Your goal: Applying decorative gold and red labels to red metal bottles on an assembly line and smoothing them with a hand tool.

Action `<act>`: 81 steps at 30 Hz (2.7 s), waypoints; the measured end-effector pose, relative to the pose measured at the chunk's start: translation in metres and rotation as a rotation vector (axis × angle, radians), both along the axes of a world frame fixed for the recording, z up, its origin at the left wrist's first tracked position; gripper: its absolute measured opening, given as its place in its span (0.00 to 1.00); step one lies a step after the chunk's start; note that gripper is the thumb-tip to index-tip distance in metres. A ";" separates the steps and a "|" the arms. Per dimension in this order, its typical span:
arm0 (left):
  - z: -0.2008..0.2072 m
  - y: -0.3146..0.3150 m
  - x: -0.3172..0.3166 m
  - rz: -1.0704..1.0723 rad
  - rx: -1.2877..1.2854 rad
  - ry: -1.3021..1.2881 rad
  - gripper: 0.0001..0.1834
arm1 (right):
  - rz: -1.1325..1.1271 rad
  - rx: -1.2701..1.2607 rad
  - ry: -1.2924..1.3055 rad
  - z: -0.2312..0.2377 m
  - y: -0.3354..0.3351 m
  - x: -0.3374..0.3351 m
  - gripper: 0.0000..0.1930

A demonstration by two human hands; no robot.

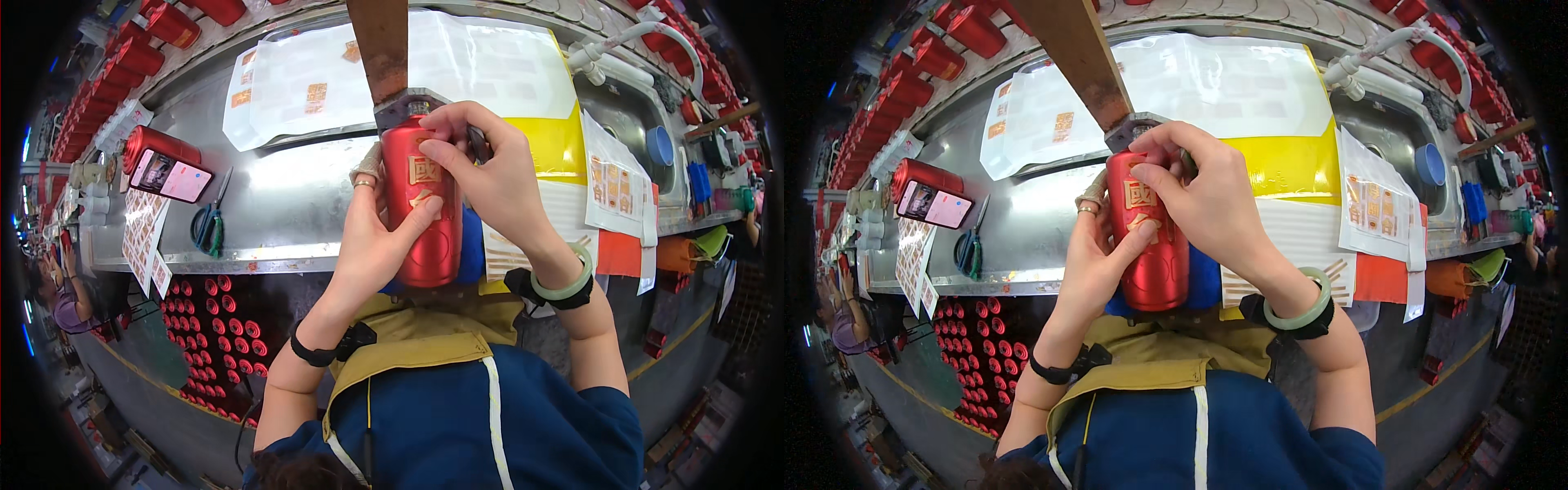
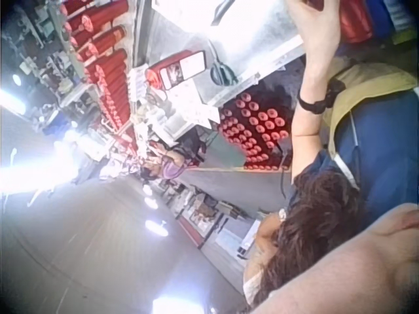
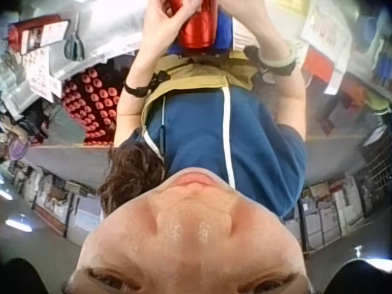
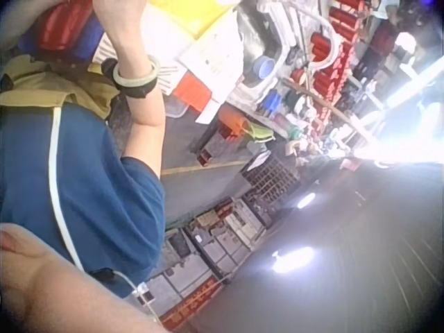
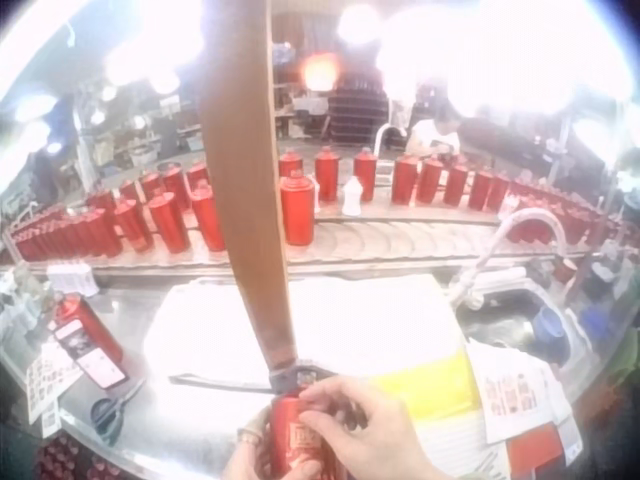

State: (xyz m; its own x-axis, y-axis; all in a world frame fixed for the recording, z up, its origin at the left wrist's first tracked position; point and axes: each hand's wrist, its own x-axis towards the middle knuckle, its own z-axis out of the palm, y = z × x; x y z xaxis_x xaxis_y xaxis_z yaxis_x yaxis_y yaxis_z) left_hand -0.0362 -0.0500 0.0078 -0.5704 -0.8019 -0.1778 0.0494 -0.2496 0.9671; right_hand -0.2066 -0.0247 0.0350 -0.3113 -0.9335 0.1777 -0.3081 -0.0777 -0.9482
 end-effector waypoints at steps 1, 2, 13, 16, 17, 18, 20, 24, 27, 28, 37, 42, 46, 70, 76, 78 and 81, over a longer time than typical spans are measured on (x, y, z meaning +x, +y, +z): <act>-0.001 0.000 0.000 0.002 -0.008 0.003 0.38 | 0.000 -0.001 0.001 0.000 0.000 0.000 0.09; -0.001 0.001 0.000 0.003 -0.016 0.006 0.38 | 0.002 -0.001 -0.002 -0.001 0.000 0.000 0.09; 0.004 0.001 -0.001 -0.005 -0.011 -0.010 0.38 | 0.018 0.002 0.005 0.000 0.000 -0.002 0.11; 0.004 0.001 -0.001 -0.007 -0.013 -0.011 0.38 | -0.064 -0.023 -0.149 -0.006 -0.001 -0.006 0.12; 0.004 0.000 0.000 -0.008 -0.016 -0.018 0.39 | -0.063 -0.023 -0.150 -0.006 0.000 -0.007 0.12; 0.003 -0.003 0.001 -0.007 -0.017 -0.019 0.39 | -0.087 -0.007 -0.197 -0.007 0.001 -0.009 0.11; -0.002 -0.011 0.001 0.051 0.041 0.069 0.38 | -0.088 0.039 -0.254 -0.009 0.006 -0.011 0.14; 0.004 -0.022 -0.003 0.025 0.190 0.168 0.36 | -0.077 0.190 -0.539 -0.017 0.018 0.000 0.26; 0.002 -0.023 -0.004 0.024 0.194 0.111 0.36 | -0.100 0.201 -0.574 -0.026 0.018 0.005 0.27; 0.002 -0.023 -0.004 0.025 0.192 0.116 0.37 | -0.085 0.226 -0.598 -0.024 0.018 0.003 0.28; 0.004 -0.022 -0.003 0.023 0.208 0.130 0.35 | -0.037 0.238 -0.670 -0.023 0.021 -0.003 0.26; 0.006 -0.020 0.006 0.002 0.233 0.156 0.32 | -0.019 0.307 -0.702 -0.028 0.041 -0.009 0.33; 0.003 -0.015 0.010 -0.046 0.223 0.155 0.37 | 0.052 0.284 -0.678 -0.036 0.047 -0.003 0.40; 0.002 -0.011 0.009 -0.072 0.124 0.111 0.50 | 0.073 0.295 -0.726 -0.034 0.049 -0.003 0.45; 0.008 -0.011 0.008 -0.091 0.118 0.078 0.51 | 0.048 0.354 -0.748 -0.033 0.043 -0.009 0.41; 0.007 -0.013 0.009 -0.105 0.123 0.093 0.52 | 0.037 0.343 -0.710 -0.035 0.042 -0.009 0.40; 0.004 -0.013 0.010 -0.100 0.103 0.085 0.52 | 0.079 0.327 -0.735 -0.035 0.042 -0.014 0.39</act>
